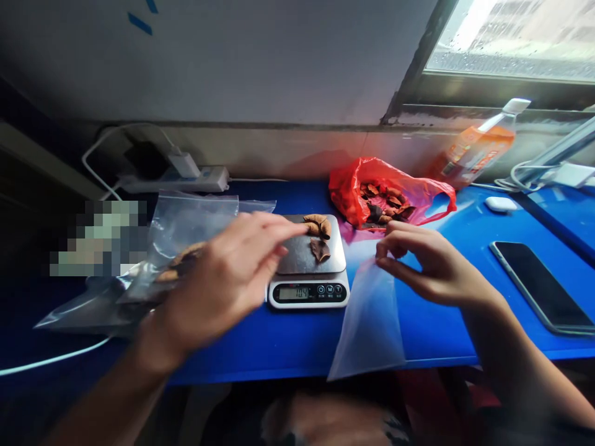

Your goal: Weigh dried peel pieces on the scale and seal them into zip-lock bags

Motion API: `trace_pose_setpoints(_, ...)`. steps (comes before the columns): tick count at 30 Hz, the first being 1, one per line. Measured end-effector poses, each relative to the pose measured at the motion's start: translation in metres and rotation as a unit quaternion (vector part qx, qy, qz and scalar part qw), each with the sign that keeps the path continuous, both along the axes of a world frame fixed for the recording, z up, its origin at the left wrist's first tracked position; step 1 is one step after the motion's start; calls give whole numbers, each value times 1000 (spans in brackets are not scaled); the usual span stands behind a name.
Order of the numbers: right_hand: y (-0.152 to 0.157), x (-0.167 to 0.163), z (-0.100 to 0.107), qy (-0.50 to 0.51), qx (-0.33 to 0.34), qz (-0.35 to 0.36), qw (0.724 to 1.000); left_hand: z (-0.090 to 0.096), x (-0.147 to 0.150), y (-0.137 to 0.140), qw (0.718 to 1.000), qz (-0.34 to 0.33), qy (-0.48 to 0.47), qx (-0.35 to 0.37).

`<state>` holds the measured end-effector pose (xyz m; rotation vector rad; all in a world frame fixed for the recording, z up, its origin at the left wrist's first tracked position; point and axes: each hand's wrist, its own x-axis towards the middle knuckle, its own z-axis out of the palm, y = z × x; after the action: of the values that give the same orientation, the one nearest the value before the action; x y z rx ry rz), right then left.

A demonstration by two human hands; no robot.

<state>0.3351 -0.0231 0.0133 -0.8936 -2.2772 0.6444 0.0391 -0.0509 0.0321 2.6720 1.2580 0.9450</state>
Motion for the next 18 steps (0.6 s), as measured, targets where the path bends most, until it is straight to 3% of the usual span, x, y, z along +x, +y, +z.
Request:
trace_pose_setpoints(4,-42,-26,9,28,6,37,999,-26,44,-34,963,-190,-160,-107)
trace_pose_setpoints(9,-65,-26,14,-2,8,25,1000,-61,80,-55,943,-175,-282,-33)
trace_pose_setpoints(14,-71,-18,23,8,-14,-12,1000,-55,89,-51,930,-171,-320,-65)
trace_pose_setpoints(18,-64,-19,23,50,-49,-33,997,-35,64,-16,920,-234,-269,-161)
